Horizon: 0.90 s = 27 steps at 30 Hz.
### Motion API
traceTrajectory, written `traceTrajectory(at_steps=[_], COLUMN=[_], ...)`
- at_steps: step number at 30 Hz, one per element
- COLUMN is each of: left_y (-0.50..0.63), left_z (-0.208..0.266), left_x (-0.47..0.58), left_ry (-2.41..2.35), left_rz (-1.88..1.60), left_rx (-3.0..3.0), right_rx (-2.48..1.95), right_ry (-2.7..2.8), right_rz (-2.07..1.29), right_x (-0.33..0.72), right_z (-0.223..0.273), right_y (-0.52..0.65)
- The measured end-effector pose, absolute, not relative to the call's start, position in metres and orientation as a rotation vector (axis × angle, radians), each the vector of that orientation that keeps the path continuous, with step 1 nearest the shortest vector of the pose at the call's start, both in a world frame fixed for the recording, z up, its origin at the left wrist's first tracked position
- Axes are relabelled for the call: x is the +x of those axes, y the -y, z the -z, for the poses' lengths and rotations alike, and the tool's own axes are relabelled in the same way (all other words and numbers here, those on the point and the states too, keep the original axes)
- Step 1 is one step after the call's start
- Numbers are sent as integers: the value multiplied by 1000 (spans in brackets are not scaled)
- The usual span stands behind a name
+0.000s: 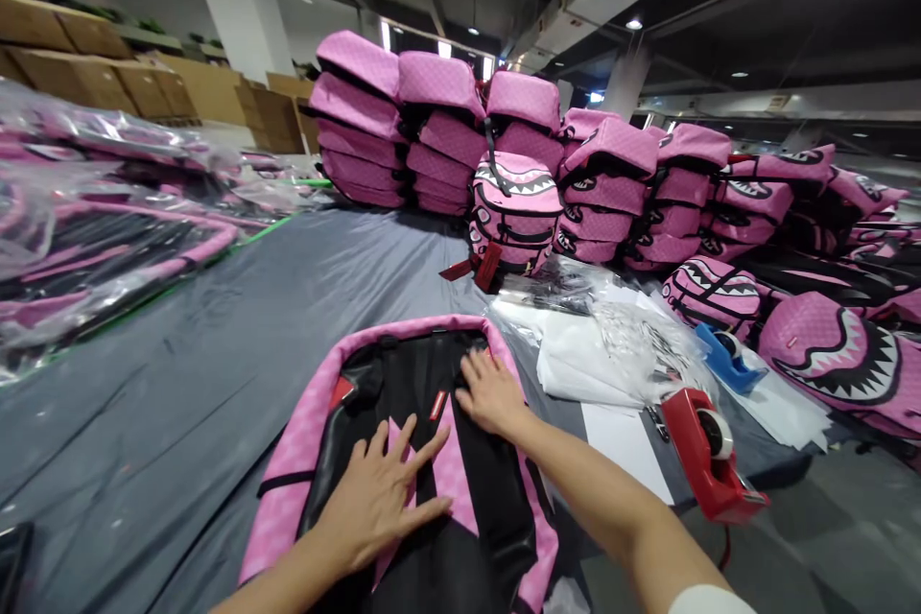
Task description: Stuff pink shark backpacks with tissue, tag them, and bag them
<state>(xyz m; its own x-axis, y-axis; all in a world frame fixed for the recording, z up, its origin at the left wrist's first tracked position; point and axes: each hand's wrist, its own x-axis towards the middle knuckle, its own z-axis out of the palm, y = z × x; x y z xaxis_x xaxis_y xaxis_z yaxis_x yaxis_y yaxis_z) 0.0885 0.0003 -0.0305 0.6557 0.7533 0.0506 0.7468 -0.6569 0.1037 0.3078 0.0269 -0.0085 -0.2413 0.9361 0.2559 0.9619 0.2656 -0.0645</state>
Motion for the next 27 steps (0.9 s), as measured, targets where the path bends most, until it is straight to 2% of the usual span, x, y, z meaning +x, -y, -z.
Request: traceTrajectory(at_steps=[5, 9, 13, 17, 22, 27], left_y=[-60, -82, -82, -86, -87, -83], left_z=[3, 31, 56, 68, 77, 67], left_x=[103, 116, 111, 103, 99, 101], left_ry=[-1293, -1317, -1286, -1268, -1255, -1273], left_rz=[-276, -341, -394, -462, -507, -451], left_rx=[2919, 2887, 2843, 2863, 2945, 2900], right_rx=[-1859, -1845, -2035, -2251, -2361, -2380], right_ry=[2393, 2335, 1990, 1678, 1476, 1420], right_rz=[-83, -192, -90, -59, -173, -292], right_x=[309, 340, 409, 473, 510, 537], right_z=[16, -7, -25, -4, 42, 44], right_y=[-50, -95, -154, -194, -226, -238])
